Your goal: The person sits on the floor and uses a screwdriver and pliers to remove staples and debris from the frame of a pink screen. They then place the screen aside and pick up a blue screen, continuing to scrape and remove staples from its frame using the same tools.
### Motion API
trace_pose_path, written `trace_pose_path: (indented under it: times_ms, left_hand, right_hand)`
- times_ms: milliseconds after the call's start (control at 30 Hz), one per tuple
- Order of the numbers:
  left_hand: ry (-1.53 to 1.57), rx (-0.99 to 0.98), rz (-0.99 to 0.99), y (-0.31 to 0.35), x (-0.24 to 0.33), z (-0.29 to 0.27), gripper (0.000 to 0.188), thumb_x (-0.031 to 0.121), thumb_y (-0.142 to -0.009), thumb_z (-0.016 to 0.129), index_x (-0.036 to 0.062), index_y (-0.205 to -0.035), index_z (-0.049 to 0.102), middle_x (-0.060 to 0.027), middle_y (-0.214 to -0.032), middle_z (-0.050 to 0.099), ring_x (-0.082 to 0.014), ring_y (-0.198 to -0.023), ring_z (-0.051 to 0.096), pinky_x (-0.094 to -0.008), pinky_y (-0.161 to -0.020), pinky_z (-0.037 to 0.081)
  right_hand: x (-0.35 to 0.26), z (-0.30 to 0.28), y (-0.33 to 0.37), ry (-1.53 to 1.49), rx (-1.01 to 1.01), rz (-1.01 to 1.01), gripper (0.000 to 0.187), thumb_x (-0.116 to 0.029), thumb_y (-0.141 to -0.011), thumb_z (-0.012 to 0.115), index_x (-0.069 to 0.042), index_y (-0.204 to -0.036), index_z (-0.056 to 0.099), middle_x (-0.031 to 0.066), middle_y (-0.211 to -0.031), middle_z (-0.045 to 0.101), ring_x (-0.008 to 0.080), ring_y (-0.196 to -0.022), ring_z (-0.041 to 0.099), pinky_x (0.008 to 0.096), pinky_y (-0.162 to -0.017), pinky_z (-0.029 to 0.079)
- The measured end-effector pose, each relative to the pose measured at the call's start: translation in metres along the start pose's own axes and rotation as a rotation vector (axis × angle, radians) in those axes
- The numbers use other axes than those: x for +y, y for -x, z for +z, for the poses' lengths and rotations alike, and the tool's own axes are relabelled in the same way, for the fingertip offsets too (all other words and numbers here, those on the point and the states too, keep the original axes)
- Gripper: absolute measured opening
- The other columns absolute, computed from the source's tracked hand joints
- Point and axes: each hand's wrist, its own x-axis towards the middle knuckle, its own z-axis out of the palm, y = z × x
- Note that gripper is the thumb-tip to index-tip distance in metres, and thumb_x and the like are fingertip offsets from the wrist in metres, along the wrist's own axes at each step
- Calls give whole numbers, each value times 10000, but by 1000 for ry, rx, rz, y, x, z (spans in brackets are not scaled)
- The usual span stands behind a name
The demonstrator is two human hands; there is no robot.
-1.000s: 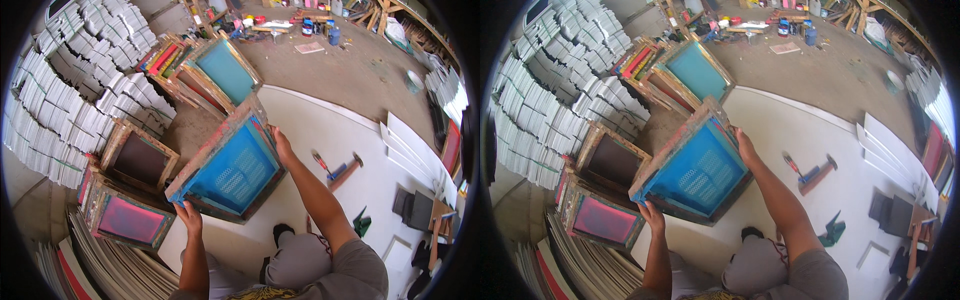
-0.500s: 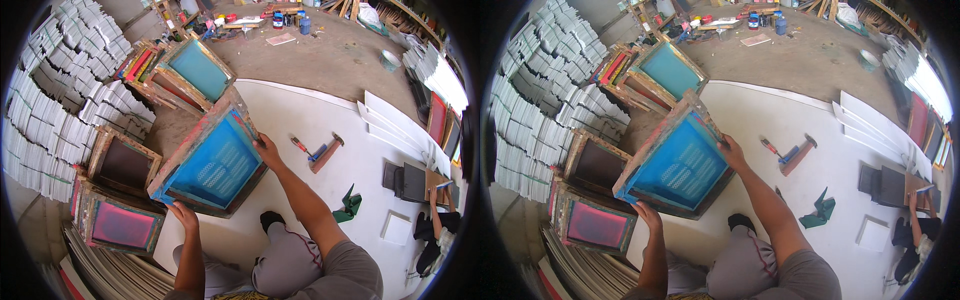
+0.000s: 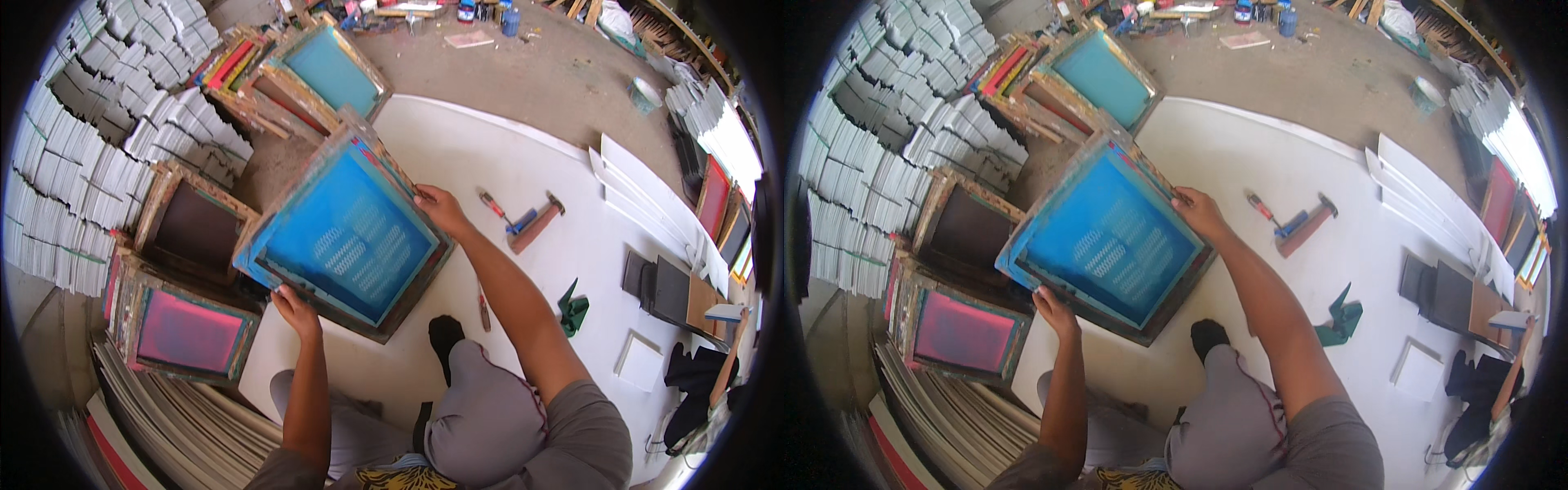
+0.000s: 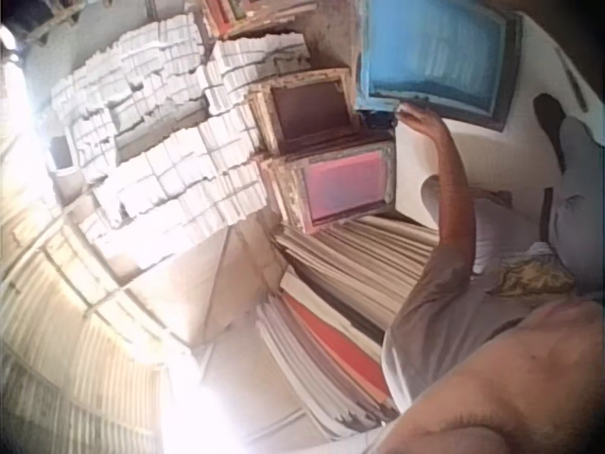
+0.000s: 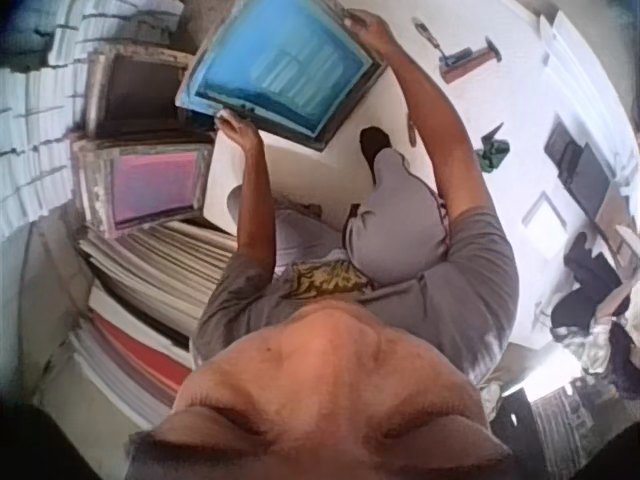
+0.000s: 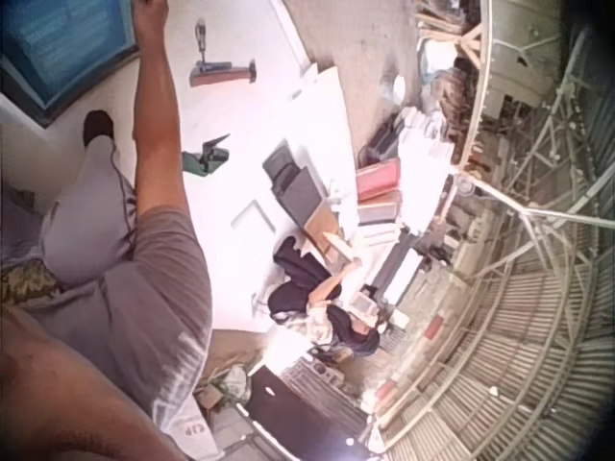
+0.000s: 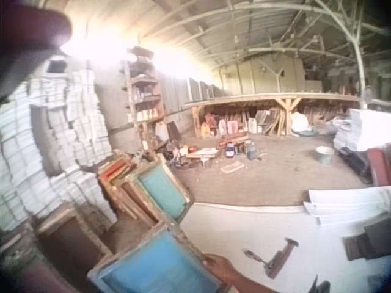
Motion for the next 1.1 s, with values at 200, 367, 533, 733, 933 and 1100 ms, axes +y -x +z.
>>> trace_pose_path:
  times_ms: [200, 367, 533, 733, 933, 1100]
  left_hand:
    - [-39, 158, 177, 10, 16, -6, 465, 415, -1126, 486, -47, -1101, 539, -77, -964, 557, -174, -864, 504, -344, -777, 450]
    - [-114, 160, 107, 7, 9, -11, 464, 394, -1117, 517, -69, -1101, 541, -103, -946, 539, -172, -831, 465, -356, -754, 441]
    - [62, 41, 70, 4, 18, -6, 439, 259, -1008, 738, -62, -1238, 548, -140, -1159, 646, -221, -976, 611, -369, -867, 517]
    - [137, 45, -76, 11, -28, 9, 506, 96, -878, 807, -44, -1276, 528, -139, -1167, 641, -204, -947, 635, -365, -820, 540]
    - [194, 54, -173, 18, -75, 17, 482, 94, -903, 762, -22, -1279, 484, -147, -1150, 643, -230, -912, 657, -387, -765, 567]
    - [134, 65, -143, 11, -98, 12, 466, 91, -900, 758, -34, -1262, 493, -137, -1135, 644, -222, -929, 650, -362, -806, 549]
  right_hand:
    - [33, 13, 111, 509, 37, 272, 632, -407, -908, 778, 3, -1362, 617, 332, -1204, 675, 429, -1204, 648, 501, -1042, 506]
    - [59, 14, 163, 94, -223, 890, 569, -401, -878, 803, 41, -1188, 625, 194, -913, 699, 311, -802, 741, 438, -638, 612]
    - [62, 36, 169, -139, -182, 740, 540, -286, -834, 858, 67, -1153, 603, 192, -895, 703, 277, -709, 739, 409, -568, 610]
    - [68, 15, 158, 52, 43, 731, 594, -200, -789, 888, 100, -1187, 566, 218, -927, 717, 267, -676, 734, 395, -568, 593]
    - [78, -4, 155, 168, 26, 594, 575, -206, -788, 903, 78, -1122, 531, 186, -895, 682, 237, -670, 712, 358, -503, 574]
    - [77, 1, 156, 113, 44, 617, 631, -247, -816, 890, 66, -1229, 528, 225, -1008, 715, 278, -700, 738, 383, -575, 597]
